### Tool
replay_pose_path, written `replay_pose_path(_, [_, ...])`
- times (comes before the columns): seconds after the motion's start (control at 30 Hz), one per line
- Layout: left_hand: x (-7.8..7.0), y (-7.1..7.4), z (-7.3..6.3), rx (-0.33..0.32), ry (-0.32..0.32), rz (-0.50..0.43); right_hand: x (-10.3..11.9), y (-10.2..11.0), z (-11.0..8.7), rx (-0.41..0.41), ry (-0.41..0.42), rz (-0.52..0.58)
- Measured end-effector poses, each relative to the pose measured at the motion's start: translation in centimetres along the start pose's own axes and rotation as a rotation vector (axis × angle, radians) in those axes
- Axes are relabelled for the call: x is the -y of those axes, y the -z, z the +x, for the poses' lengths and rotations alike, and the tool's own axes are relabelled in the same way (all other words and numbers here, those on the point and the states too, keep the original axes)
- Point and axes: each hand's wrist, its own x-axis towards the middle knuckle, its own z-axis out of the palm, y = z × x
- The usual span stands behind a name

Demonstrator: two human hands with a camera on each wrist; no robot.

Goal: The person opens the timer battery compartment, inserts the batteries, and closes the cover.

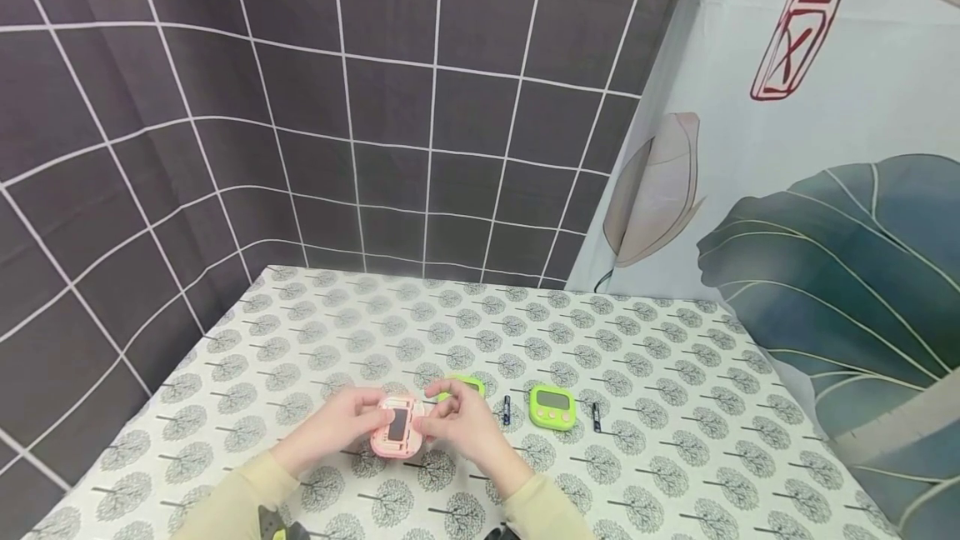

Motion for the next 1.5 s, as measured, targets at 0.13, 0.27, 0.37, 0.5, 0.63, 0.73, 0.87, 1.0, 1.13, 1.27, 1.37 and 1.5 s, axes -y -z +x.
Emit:
replay_pose_path(0.13, [0.1,-0.1,0.1,0.012,-0.005,0.039,0.1,0.1,-0.2,0.03,-0.058,0.007])
replay_pose_path(0.27, [0.2,-0.3,0.3,0.02,-0.012,0.071,0.0,0.2,-0.2,0.075,-0.094,0.062])
replay_pose_path(0.37, [0.3,-0.3,0.3,0.019,-0.017,0.067,-0.1,0.3,-0.2,0.09,-0.092,0.081])
replay_pose_path(0.5, [0.3,-0.2,0.3,0.029,-0.015,0.054,-0.2,0.3,-0.2,0.095,-0.079,0.084])
replay_pose_path(0.63, [0.1,-0.2,0.3,0.036,-0.009,0.022,-0.1,0.3,-0.1,0.086,-0.073,0.08])
replay_pose_path(0.73, [-0.1,-0.1,0.3,0.044,-0.002,-0.034,-0.1,0.3,0.0,0.073,-0.076,0.083])
replay_pose_path(0.87, [-0.4,-0.1,0.3,0.053,0.003,-0.081,0.3,0.4,-0.1,0.067,-0.08,0.089])
replay_pose_path(1.0, [-0.6,0.0,0.2,0.062,-0.002,-0.081,0.7,0.5,-0.4,0.064,-0.074,0.079])
replay_pose_path(1.13, [-0.7,0.0,0.2,0.067,0.0,-0.071,0.8,0.7,-0.5,0.06,-0.055,0.071])
replay_pose_path(1.27, [-0.8,-0.1,0.2,0.077,0.011,-0.06,0.7,0.7,-0.6,0.057,-0.033,0.047])
replay_pose_path(1.37, [-1.0,-0.1,0.2,0.088,0.012,-0.047,0.6,0.7,-0.6,0.051,-0.024,0.029])
replay_pose_path(1.5, [-1.2,-0.1,0.1,0.089,0.001,-0.022,0.6,0.6,-0.6,0.039,-0.023,0.018])
